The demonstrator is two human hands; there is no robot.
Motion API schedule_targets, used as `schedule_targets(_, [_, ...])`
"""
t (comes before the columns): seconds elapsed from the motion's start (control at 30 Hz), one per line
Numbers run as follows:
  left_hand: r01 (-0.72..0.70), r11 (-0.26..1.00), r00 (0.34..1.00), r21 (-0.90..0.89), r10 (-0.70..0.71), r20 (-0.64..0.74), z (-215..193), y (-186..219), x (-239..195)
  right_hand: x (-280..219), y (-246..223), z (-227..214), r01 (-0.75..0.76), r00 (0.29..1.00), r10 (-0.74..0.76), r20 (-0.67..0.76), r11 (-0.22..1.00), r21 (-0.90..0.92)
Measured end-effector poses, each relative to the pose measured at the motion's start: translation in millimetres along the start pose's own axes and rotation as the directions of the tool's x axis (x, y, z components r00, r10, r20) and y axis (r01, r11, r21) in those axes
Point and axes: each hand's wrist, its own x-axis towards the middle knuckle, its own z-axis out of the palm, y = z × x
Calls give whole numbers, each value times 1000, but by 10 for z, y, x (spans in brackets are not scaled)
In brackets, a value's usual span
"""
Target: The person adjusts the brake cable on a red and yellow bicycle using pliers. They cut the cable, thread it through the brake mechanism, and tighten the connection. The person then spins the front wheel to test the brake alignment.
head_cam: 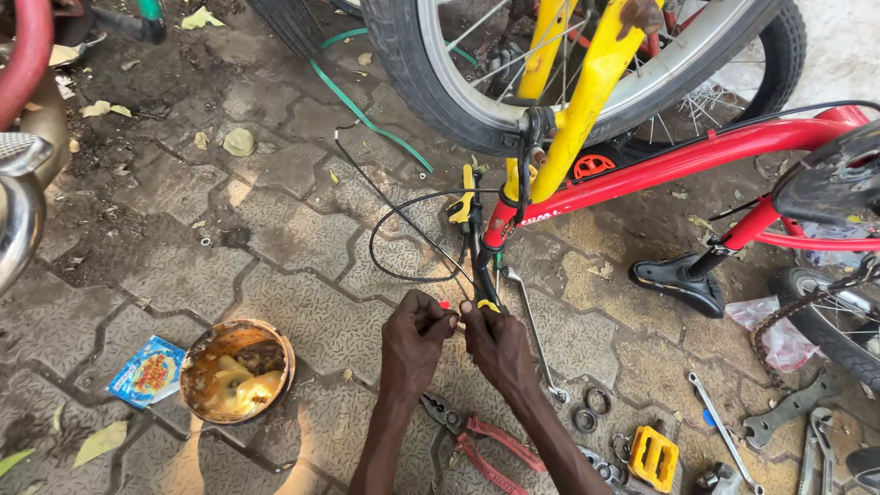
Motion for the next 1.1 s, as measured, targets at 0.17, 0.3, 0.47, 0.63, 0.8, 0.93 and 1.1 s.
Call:
schedule_targets(0.17, [-30, 999, 1000, 16, 30, 2, -53, 18, 13, 47, 42, 109, 106, 994, -102, -33, 974, 198])
schedule_targets(0.3, [-15, 992, 997, 125, 6, 73, -65, 91, 42, 137, 242, 166, -226, 974, 226, 29, 937, 268])
schedule_targets(0.47, [-181, 963, 981, 199, 192, -37, 4, 231, 105, -91, 417, 380, 385, 917, -398, -3, 890, -242])
schedule_targets(0.63, [-160, 974, 983, 160, 172, -63, 292, 781, 533, -201, 49, 210, 337, 927, -346, -145, 938, -83])
schedule_targets(0.8, [-322, 942, 934, -98, 333, 128, 448, 1022, 1380, -201, -458, -536, 342, 891, -295, -344, 936, 83])
schedule_targets(0.93, [-504, 852, 849, 140, 458, 266, 523, 967, 1891, -109, -1120, -1106, 535, 657, -567, -497, 815, -223])
schedule_targets(1.1, [-514, 834, 856, 199, 513, 62, 762, 726, 2115, 142, -1648, -1278, 577, 756, -556, -345, 815, -52])
